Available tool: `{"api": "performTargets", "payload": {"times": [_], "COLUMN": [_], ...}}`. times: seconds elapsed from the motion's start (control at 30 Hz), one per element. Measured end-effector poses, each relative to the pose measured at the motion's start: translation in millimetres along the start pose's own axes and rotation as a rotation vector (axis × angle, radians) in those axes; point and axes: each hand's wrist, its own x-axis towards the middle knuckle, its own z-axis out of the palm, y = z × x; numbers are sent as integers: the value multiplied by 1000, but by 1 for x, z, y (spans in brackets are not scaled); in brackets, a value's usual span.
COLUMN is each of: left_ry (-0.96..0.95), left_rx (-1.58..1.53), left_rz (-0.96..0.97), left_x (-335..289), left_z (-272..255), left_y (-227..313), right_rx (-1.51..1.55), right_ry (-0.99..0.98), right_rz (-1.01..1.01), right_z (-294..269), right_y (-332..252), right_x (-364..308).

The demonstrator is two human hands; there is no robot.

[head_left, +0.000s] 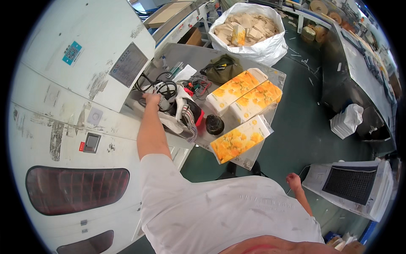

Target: The person walks through a factory floor, opens an electrical cabinet, and moves a portable air conditioner. They handle a power cord and a power strip, connecting the air conditioner to the power strip.

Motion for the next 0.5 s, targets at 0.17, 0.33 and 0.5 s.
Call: {"api": "performTargets", "payload": {"times": [0.17, 0.33, 0.5], "left_ry": [298, -38, 208], "left_rx": [-452, 1110, 1185], "left_rz": [-84, 308, 548], "left_x": [-36, -88, -167], "left_z": [-9, -37, -27], "left_y": [1, 28, 99], "right_rx": [-112, -181, -54], "right_ry": [-69, -130, -103], "right_rz": [46, 8, 189], "right_z": [15, 9, -38], "right_y": [18, 74, 116], "right_x": [-22, -32, -3]}}
